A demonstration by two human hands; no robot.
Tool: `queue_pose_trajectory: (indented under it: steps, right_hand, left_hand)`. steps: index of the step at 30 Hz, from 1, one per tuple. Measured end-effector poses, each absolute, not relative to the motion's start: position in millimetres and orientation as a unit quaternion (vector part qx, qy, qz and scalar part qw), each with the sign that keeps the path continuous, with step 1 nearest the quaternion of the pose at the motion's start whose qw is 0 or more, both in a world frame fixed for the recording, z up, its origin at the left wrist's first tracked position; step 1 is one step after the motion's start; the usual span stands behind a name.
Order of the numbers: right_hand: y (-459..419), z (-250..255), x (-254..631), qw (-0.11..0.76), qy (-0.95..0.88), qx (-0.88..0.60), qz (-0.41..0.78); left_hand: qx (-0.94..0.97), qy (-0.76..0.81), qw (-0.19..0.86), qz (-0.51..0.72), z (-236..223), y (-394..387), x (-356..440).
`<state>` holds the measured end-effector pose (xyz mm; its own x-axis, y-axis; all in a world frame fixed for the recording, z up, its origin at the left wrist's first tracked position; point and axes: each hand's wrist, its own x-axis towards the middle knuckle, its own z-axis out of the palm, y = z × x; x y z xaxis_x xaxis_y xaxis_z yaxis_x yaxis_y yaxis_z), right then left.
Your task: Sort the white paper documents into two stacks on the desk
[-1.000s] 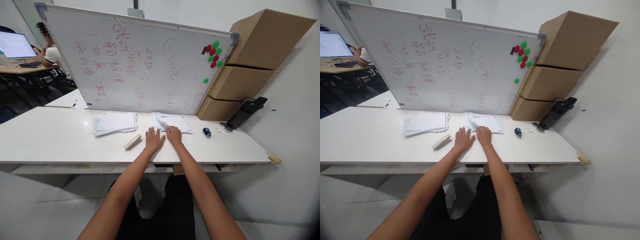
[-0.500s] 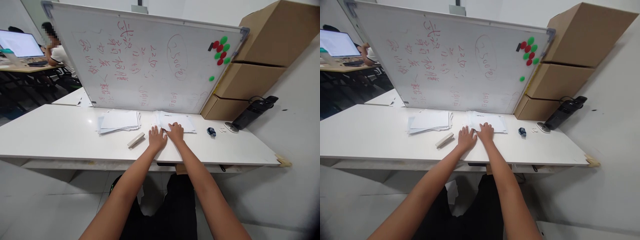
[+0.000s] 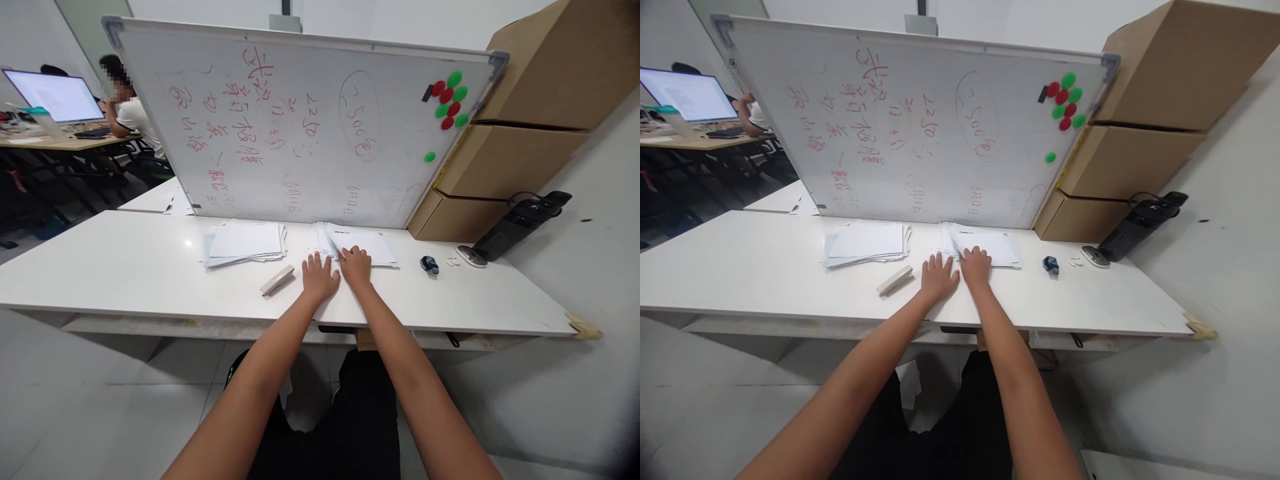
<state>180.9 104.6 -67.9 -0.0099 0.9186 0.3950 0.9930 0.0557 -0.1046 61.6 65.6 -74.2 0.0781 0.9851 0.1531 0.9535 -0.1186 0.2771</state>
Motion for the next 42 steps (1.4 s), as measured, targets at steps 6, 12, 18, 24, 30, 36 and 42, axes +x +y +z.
queue_pose_trajectory:
  steps: [6, 12, 18, 24, 30, 36, 42]
  right_hand:
    - [105, -68, 180, 0.164, -0.719, -0.666, -0.116]
    - [109, -74, 186, 0.227, -0.700, -0.669, -0.102]
    - [94, -60, 199, 0.416, -0.621, -0.645, -0.160]
    - [2, -53, 200, 0.456, -0.686, -0.514, -0.237]
    - [-91, -86, 175, 0.383, -0.815, -0.405, -0.157]
    - [-142, -108, 140, 0.353, -0.832, -0.421, -0.077]
    - [-140, -108, 145, 0.197, -0.864, -0.459, -0.069]
  left_hand:
    - [0.731, 0.664, 0.057, 0.143, -73, 65, 62]
    - [0.736, 0.659, 0.049, 0.149, -75, 65, 60]
    - [0.736, 0.650, 0.063, 0.181, -73, 65, 58]
    - [0.660, 0.563, 0.237, 0.437, -46, 37, 58]
    - [0.391, 0.343, 0.696, 0.494, -33, -68, 39]
    - [0.310, 0.396, 0.718, 0.482, -74, -139, 1]
    - [0.241, 0.422, 0.707, 0.515, -94, -142, -12]
